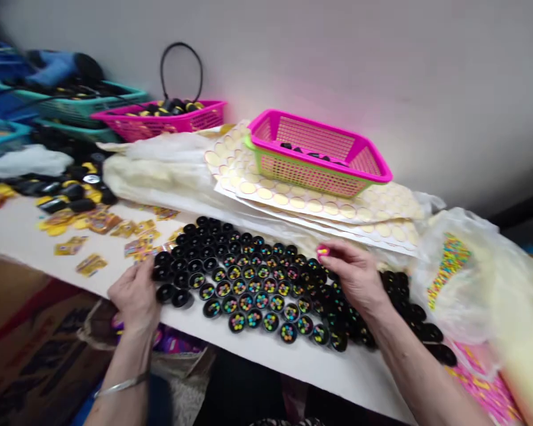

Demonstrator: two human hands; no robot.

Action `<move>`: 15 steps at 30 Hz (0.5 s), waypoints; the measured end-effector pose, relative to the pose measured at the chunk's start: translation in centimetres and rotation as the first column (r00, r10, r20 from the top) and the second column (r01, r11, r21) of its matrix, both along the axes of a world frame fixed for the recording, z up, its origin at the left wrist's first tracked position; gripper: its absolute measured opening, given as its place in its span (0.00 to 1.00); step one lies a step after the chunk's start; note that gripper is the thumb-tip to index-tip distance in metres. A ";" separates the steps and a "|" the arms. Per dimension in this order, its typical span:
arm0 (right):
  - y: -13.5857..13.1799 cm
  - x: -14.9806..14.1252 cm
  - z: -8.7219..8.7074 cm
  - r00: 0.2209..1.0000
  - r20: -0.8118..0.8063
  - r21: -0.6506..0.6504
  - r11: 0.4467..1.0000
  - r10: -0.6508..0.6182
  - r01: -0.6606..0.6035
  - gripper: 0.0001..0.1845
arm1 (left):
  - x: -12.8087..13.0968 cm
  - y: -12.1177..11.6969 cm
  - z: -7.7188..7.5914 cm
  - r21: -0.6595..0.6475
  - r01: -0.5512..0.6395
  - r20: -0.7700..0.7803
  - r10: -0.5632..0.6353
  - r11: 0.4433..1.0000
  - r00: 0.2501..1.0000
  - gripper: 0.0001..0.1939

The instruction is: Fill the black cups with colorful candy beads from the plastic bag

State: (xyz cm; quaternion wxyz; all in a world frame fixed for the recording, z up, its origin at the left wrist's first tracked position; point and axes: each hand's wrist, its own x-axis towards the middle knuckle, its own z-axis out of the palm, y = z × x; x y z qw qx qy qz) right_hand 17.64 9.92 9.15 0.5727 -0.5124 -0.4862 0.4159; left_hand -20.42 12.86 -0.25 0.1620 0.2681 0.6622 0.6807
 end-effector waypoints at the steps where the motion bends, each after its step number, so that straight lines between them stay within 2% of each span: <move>1: 0.9 -2.4 -0.3 0.996 0.023 -0.030 0.996 0.084 -0.083 0.14 | 0.0 0.0 -0.2 0.004 0.011 0.021 -0.011 1.000 1.000 0.16; 4: 4.0 -7.9 -1.7 0.954 0.200 -0.048 0.974 0.224 -0.219 0.12 | -0.2 -0.1 -0.5 0.008 0.025 0.048 -0.025 1.000 0.999 0.15; 6: 5.9 -10.1 -2.4 0.885 0.418 0.001 0.974 0.206 -0.227 0.08 | -0.4 -0.2 -0.7 0.011 0.027 0.037 -0.028 1.000 0.999 0.15; 7: 6.7 -10.9 -2.6 0.820 0.545 0.031 0.973 0.176 -0.230 0.06 | -0.5 -0.3 -0.8 0.013 0.027 0.028 -0.027 1.000 0.999 0.14; 9: 7.9 -11.9 -2.6 0.619 0.777 0.060 0.964 0.118 -0.259 0.06 | -0.6 -0.3 -0.9 0.016 0.031 0.009 -0.031 0.999 0.999 0.14; 11: 8.6 -12.7 -2.3 0.381 0.921 0.035 0.955 0.084 -0.294 0.09 | -0.6 -0.3 -1.0 0.016 0.035 -0.001 -0.035 0.999 0.999 0.15; 13: 8.9 -13.3 -1.9 0.185 0.979 -0.021 0.950 0.082 -0.311 0.12 | -0.5 -0.3 -1.1 0.015 0.037 -0.003 -0.037 0.999 0.999 0.15; 15: 9.0 -13.8 -1.6 0.055 0.993 -0.078 0.943 0.101 -0.324 0.13 | -0.5 -0.4 -1.2 0.016 0.039 -0.005 -0.039 0.999 0.999 0.16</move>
